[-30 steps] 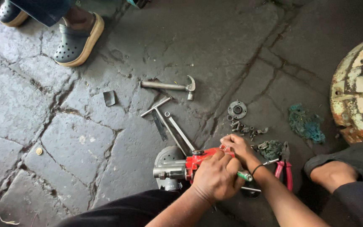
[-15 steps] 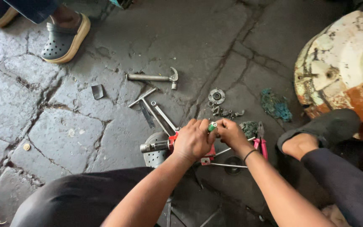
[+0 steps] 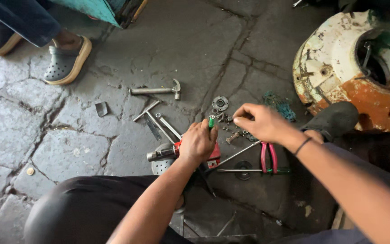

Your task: The person is sitting on the floor and using a screwdriver and pliers to adjust and tighten components on a red mechanical part. The person repeatedly uses the tools to manipulate the part and occasionally picks up small metal pieces from the floor.

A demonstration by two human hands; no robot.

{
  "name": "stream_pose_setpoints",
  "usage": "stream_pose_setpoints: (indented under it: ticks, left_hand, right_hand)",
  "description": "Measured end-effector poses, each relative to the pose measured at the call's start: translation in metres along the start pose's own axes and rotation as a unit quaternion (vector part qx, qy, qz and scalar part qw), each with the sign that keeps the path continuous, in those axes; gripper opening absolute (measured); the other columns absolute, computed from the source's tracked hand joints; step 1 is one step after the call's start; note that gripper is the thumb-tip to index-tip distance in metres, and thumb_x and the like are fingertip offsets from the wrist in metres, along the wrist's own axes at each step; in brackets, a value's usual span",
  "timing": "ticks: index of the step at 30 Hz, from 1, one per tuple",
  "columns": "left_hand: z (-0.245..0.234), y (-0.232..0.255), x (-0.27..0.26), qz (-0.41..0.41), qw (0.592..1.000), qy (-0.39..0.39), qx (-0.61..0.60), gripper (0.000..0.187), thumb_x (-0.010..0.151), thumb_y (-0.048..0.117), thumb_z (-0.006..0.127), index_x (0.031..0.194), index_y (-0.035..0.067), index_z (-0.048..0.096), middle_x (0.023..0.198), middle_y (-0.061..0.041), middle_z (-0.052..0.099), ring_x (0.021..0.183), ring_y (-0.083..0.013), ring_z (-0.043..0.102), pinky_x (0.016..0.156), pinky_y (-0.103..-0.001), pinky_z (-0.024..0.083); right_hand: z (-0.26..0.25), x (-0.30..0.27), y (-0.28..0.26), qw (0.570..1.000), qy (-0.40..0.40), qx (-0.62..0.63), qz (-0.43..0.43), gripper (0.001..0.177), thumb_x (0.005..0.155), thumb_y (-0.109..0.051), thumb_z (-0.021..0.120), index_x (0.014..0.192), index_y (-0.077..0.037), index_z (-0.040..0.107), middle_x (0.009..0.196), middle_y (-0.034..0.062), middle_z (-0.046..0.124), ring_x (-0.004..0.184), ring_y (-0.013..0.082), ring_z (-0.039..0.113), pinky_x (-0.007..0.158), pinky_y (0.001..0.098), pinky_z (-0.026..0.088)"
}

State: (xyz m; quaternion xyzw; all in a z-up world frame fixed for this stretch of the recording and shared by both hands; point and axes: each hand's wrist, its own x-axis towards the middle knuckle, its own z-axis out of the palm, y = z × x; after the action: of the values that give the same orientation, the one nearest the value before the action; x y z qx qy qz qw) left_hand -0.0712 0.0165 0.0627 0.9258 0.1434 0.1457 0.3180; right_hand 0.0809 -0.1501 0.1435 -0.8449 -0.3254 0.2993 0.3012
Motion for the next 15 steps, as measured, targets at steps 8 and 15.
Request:
stream_pose_setpoints:
  ticks: [8, 15]
  left_hand:
    - [-0.01, 0.007, -0.003, 0.018, 1.0, -0.015, -0.01, 0.029, 0.102, 0.031, 0.056, 0.093, 0.003, 0.057, 0.083, -0.021, 0.069, 0.086, -0.0439, 0.064, 0.08, -0.054, 0.05]
    - [-0.007, 0.006, -0.011, 0.007, 1.0, -0.022, -0.003, 0.027, 0.1, 0.029, 0.058, 0.096, 0.003, 0.057, 0.083, -0.022, 0.068, 0.085, -0.0439, 0.064, 0.077, -0.054, 0.05]
  right_hand:
    - [-0.069, -0.058, -0.046, 0.947, -0.133, -0.292, -0.013, 0.046, 0.084, -0.047, 0.07, 0.122, -0.02, 0.068, 0.114, 0.0072, 0.072, 0.11, 0.0287, 0.067, 0.093, 0.0429, 0.053]
    - [-0.046, -0.049, -0.051, 0.937, -0.131, -0.316, -0.065, 0.045, 0.085, -0.043, 0.067, 0.121, -0.017, 0.067, 0.112, 0.0107, 0.071, 0.108, 0.0324, 0.068, 0.091, 0.046, 0.053]
